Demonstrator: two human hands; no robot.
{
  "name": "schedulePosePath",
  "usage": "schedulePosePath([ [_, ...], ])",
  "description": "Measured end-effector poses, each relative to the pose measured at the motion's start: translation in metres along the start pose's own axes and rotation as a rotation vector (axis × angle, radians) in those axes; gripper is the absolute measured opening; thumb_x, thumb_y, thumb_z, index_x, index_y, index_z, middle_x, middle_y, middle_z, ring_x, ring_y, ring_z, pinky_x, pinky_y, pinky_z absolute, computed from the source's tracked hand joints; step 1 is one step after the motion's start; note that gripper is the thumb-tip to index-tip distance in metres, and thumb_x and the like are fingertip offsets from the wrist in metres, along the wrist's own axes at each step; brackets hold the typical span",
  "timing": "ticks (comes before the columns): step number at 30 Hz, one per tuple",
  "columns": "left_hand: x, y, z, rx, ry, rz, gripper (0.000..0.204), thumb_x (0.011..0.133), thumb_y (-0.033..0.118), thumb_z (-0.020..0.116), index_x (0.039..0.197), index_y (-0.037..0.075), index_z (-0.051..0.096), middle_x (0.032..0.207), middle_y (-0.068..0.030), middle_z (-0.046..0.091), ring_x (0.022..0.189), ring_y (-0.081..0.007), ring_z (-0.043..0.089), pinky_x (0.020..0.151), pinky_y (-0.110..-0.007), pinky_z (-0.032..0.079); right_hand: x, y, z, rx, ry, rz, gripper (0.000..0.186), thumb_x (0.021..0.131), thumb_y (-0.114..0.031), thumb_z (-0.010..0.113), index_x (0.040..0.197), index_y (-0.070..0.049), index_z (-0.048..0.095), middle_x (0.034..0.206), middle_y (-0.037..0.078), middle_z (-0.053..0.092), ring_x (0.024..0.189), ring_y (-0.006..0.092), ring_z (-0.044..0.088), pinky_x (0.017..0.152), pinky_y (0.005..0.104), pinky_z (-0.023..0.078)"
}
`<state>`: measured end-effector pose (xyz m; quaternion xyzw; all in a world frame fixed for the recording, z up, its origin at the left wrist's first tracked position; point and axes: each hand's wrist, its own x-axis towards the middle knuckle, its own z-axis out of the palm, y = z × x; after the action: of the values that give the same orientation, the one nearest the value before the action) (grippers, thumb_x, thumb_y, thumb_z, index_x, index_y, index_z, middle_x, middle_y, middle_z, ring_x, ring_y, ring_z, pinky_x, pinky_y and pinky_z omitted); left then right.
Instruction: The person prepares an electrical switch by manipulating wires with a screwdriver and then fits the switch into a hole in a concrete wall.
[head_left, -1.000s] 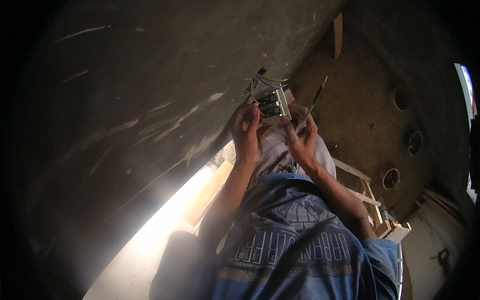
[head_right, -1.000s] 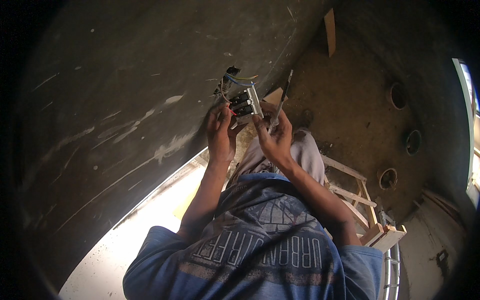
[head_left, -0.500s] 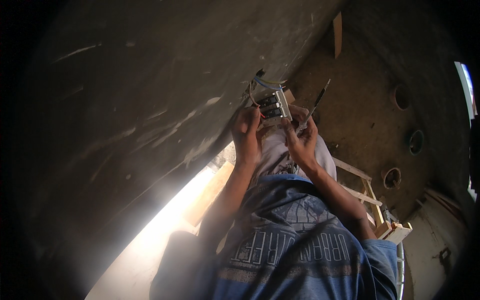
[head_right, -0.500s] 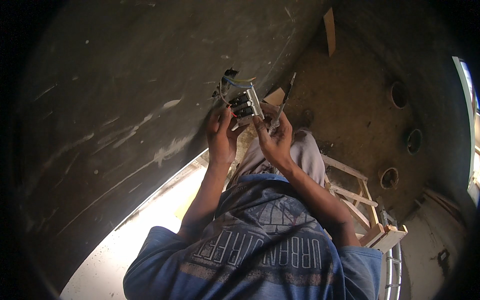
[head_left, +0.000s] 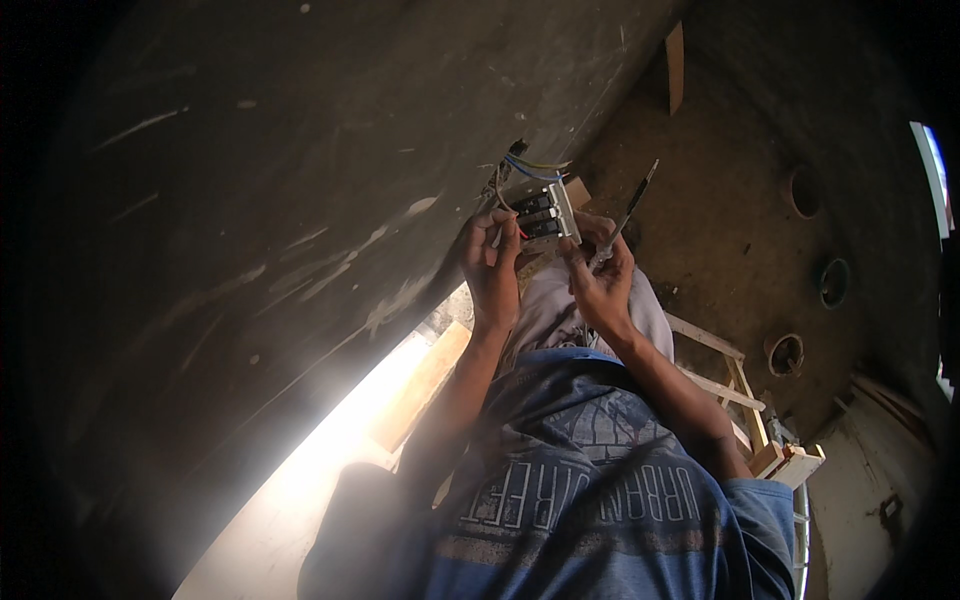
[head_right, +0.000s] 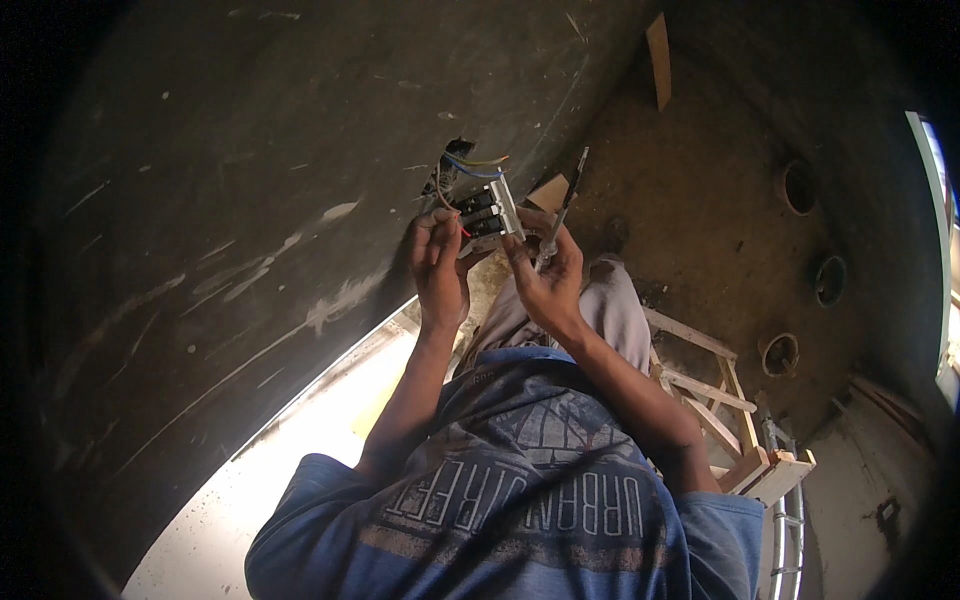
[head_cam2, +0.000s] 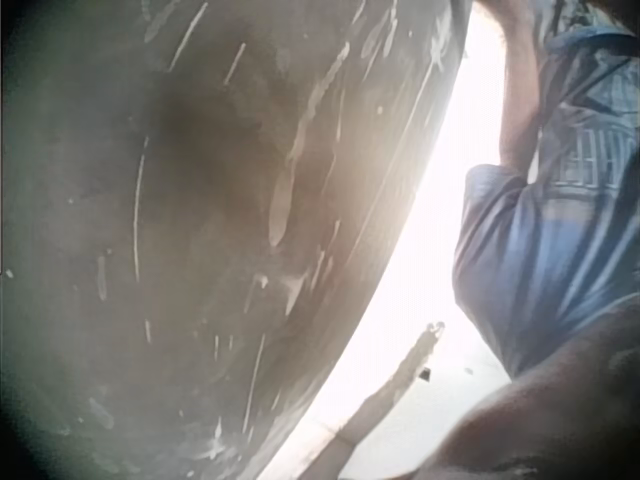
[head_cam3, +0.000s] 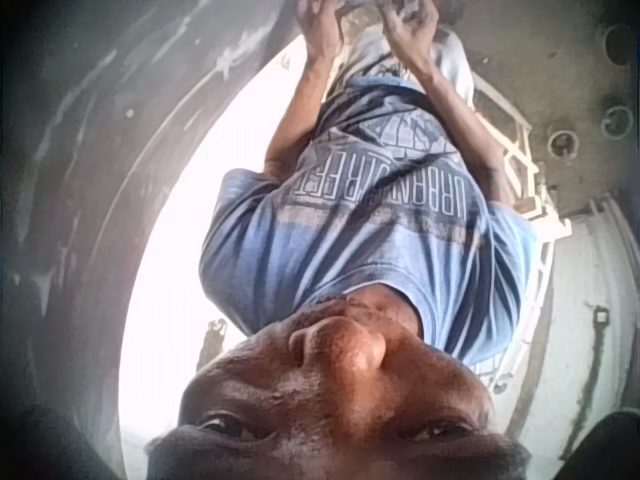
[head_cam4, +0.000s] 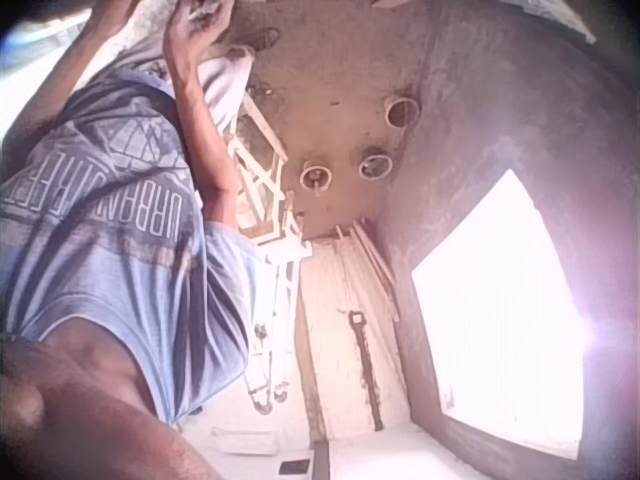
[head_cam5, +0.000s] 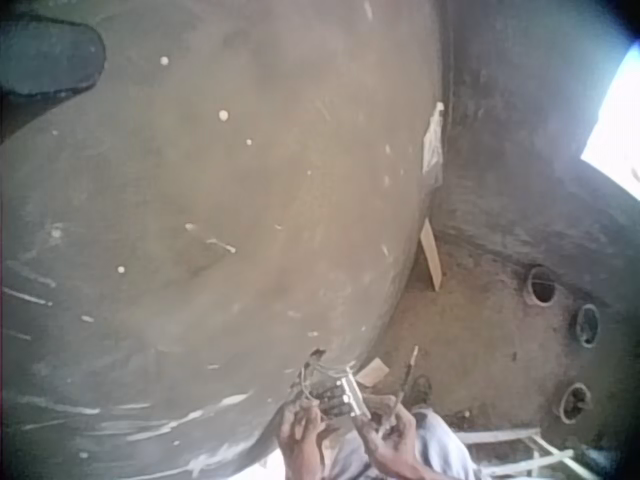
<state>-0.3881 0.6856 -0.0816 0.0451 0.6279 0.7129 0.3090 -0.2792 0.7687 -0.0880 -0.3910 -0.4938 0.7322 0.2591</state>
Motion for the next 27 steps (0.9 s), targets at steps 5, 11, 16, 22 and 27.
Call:
schedulePosePath([
  [5,-0.001,0.006,0.005,0.026,0.004,0.003,0.010,0.100,0.011,0.060,0.106,0.004,0.057,0.100,-0.0007,0.057,0.089,-0.0073,0.053,0.080,-0.024,0.044,-0.001,-0.003,0.000,-0.012,0.004,-0.005,0.029,0.092,-0.008,0.068,0.118,0.003,0.062,0.100,0.004,0.065,0.087,0.0083,0.057,0.078,0.0238,0.047],
  [11,-0.003,0.005,0.008,0.006,0.025,0.013,0.013,0.099,0.014,0.062,0.104,0.004,0.057,0.100,-0.0012,0.057,0.088,-0.0077,0.052,0.081,-0.024,0.043,0.000,-0.002,0.000,-0.046,0.029,-0.099,0.029,0.090,-0.006,0.069,0.117,0.003,0.063,0.102,0.007,0.068,0.091,0.0102,0.060,0.082,0.0256,0.048],
  [16,-0.004,0.009,0.011,-0.125,0.098,-0.199,0.015,0.097,0.017,0.063,0.108,0.007,0.059,0.102,-0.0031,0.059,0.089,-0.0122,0.058,0.081,-0.032,0.051,0.000,-0.008,-0.003,-0.053,-0.008,-0.127,0.029,0.090,-0.005,0.069,0.117,0.003,0.064,0.100,0.007,0.069,0.091,0.0106,0.060,0.082,0.0267,0.048],
  [22,-0.002,0.019,0.010,-0.377,0.025,-0.364,0.022,0.094,0.015,0.063,0.116,0.012,0.058,0.109,-0.0061,0.061,0.101,-0.0206,0.064,0.082,-0.040,0.056,0.004,-0.010,-0.005,-0.067,-0.041,-0.137,0.030,0.091,-0.008,0.070,0.118,0.002,0.064,0.099,0.007,0.068,0.091,0.0106,0.060,0.082,0.0266,0.048],
  [27,0.002,0.022,0.008,-0.411,-0.010,-0.426,0.028,0.095,0.016,0.065,0.121,0.013,0.056,0.115,-0.0077,0.062,0.105,-0.0223,0.063,0.087,-0.042,0.055,0.009,0.005,-0.010,-0.041,-0.040,-0.126,0.032,0.092,-0.011,0.070,0.120,0.002,0.064,0.100,0.006,0.068,0.091,0.0105,0.059,0.083,0.0267,0.047],
])
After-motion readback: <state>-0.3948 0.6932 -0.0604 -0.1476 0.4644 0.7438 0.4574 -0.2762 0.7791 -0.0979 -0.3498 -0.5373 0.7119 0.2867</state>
